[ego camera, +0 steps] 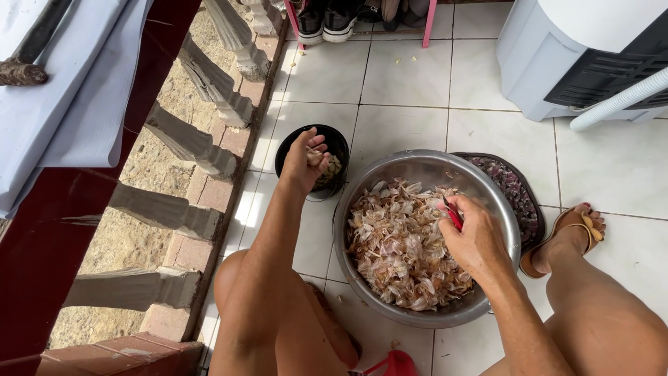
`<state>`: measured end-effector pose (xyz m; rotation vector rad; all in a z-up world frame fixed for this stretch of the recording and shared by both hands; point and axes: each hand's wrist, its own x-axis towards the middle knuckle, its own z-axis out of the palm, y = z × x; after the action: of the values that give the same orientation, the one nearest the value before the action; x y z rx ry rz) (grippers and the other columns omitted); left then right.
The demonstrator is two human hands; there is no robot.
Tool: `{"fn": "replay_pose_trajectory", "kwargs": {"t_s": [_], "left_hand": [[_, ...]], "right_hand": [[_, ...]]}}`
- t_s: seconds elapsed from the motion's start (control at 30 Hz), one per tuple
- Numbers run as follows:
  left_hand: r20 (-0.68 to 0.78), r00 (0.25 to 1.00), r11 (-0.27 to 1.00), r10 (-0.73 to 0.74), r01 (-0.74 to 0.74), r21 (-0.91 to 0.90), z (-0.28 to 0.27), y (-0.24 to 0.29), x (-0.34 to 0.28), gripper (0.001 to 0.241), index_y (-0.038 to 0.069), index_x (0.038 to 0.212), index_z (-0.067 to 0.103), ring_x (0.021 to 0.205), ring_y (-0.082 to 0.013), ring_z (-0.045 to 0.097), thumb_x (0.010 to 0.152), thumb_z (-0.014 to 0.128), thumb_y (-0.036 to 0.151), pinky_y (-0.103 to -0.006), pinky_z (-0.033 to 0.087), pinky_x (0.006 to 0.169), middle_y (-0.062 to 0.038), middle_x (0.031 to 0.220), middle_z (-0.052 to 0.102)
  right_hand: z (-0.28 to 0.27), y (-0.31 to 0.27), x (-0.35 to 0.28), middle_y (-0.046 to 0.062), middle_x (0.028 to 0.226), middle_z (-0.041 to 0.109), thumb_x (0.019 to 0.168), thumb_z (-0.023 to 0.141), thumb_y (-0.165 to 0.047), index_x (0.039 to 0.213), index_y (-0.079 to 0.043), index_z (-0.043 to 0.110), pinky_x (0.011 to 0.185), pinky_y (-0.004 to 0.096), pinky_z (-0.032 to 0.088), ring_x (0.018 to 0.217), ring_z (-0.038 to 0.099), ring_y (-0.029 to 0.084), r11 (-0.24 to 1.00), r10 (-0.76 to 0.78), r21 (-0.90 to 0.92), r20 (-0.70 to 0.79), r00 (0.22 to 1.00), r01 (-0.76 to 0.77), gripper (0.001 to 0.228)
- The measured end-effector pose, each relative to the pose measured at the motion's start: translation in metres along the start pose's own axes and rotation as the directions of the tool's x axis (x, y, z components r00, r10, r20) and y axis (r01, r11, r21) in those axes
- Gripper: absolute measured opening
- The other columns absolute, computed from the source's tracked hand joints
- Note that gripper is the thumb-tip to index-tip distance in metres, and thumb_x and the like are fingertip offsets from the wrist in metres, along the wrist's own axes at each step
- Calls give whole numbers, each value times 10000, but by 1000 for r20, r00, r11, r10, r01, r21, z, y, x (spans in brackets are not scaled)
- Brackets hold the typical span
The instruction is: The person is peeling garlic cloves by hand and with a small red tool, placing the peeled cloves into a black bucket and the skins into a large metal bowl.
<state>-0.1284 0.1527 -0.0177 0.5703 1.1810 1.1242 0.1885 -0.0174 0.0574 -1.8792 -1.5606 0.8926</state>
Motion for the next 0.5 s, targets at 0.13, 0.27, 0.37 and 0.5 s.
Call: {"fn": "replay_pose_trajectory", "kwargs": {"t_s": [0.13, 0.27, 0.37, 0.5], "left_hand": [[131, 983, 978, -132, 151, -146, 52, -25, -60, 488, 22, 1163, 685, 989, -315, 710, 704, 540, 99, -357, 630, 902, -175, 1070, 691], [430, 894, 987, 127, -157, 34, 89, -53, -127, 638, -61, 1406, 546, 1152, -302, 640, 778, 479, -151, -411, 553, 1042, -235, 1253, 632], [482, 853, 913, 201, -342, 224, 100, -56, -152, 558, -23, 1383, 599, 1105, -284, 673, 836, 651, -114, -380, 586, 967, -222, 1242, 676], [513, 809, 706, 286, -540, 459, 107, -47, -172, 456, 56, 1259, 706, 1076, -327, 709, 811, 781, 21, -380, 621, 917, -197, 1199, 693]], "right_hand": [[-1, -2, -4, 217, 963, 725, 937, 615, -68, 1002, -115, 785, 798, 478, 558, 934, 701, 391, 999, 12, 32, -39, 999, -11, 188], [7, 5, 5, 228, 1072, 686, 875, 782, -168, 1191, -133, 732, 803, 467, 584, 1007, 685, 389, 987, -139, 76, -83, 987, 145, 322], [13, -2, 4, 160, 913, 727, 886, 795, -253, 1112, -152, 766, 668, 369, 560, 802, 645, 270, 971, -180, 145, -82, 980, 190, 249], [20, 5, -4, 134, 736, 733, 870, 827, -287, 977, -56, 784, 546, 309, 499, 576, 540, 173, 978, -101, 179, -39, 994, 107, 258]]}}
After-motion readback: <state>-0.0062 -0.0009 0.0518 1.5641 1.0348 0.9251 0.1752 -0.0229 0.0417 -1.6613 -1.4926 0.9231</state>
